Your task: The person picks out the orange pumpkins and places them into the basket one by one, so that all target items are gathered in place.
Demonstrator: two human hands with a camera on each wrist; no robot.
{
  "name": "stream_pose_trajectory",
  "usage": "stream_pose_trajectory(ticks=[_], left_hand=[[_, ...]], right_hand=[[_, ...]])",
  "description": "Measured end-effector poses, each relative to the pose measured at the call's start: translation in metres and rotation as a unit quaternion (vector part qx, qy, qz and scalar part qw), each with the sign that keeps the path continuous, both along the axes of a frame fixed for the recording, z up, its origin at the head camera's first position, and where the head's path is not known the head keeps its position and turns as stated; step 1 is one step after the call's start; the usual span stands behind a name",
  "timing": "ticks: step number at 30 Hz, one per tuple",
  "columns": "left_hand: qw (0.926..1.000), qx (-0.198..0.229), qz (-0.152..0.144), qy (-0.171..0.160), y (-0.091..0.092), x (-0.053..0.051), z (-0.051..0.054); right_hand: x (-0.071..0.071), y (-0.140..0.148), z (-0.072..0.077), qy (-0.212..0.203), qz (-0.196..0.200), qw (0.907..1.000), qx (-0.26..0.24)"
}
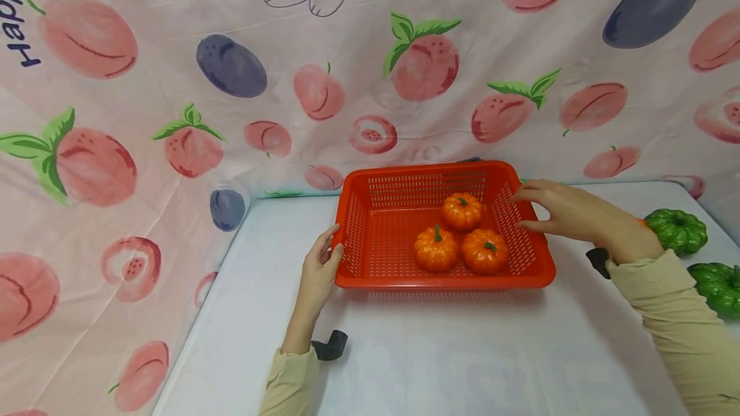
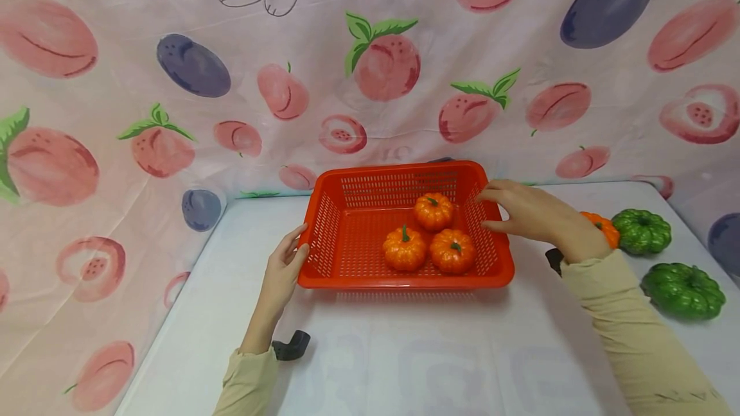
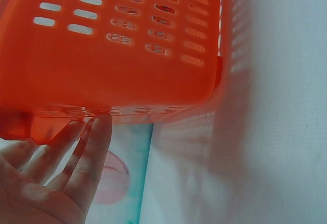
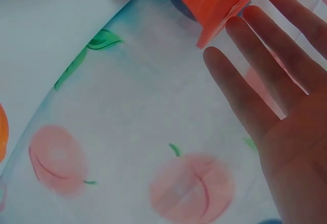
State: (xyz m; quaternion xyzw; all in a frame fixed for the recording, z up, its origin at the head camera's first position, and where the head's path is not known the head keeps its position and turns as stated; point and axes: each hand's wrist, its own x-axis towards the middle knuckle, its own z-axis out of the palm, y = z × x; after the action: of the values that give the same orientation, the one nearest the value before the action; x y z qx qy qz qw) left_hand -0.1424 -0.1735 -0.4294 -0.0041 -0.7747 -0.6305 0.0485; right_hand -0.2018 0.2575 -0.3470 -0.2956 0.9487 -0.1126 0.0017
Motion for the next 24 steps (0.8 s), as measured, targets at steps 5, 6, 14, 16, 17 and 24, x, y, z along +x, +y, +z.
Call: stream_pose_trajectory(ticks=[5,6,14,16,17,24], left_hand=[[1.0,0.001,-0.002,0.002,0.0,0.0,-0.001],[1.0,0.0,-0.002,0.001,0.0,0.0,-0.001],[1.0,0.001,-0.001,0.001,0.0,0.0,0.001],[1.0,0.001,0.0,0.0,0.001,0.0,0.001],[1.0,0.001,0.0,0.0,0.001,0.0,0.001],[1.0,0.002,0.002,-0.001,0.0,0.0,0.001]], right_hand=[[0.0,0.005,-0.001,-0.011,-0.012,0.9998,0.007],[0.0,0.006,-0.001,-0.012,-0.014,0.9998,0.008],[0.001,0.013,-0.003,-0.012,-0.021,0.9997,0.004],[0.002,0.015,-0.003,-0.013,-0.027,0.9995,0.003],[0.002,0.016,-0.003,-0.013,-0.029,0.9995,0.002],[0.005,0.022,-0.004,-0.018,-0.045,0.9988,-0.005]])
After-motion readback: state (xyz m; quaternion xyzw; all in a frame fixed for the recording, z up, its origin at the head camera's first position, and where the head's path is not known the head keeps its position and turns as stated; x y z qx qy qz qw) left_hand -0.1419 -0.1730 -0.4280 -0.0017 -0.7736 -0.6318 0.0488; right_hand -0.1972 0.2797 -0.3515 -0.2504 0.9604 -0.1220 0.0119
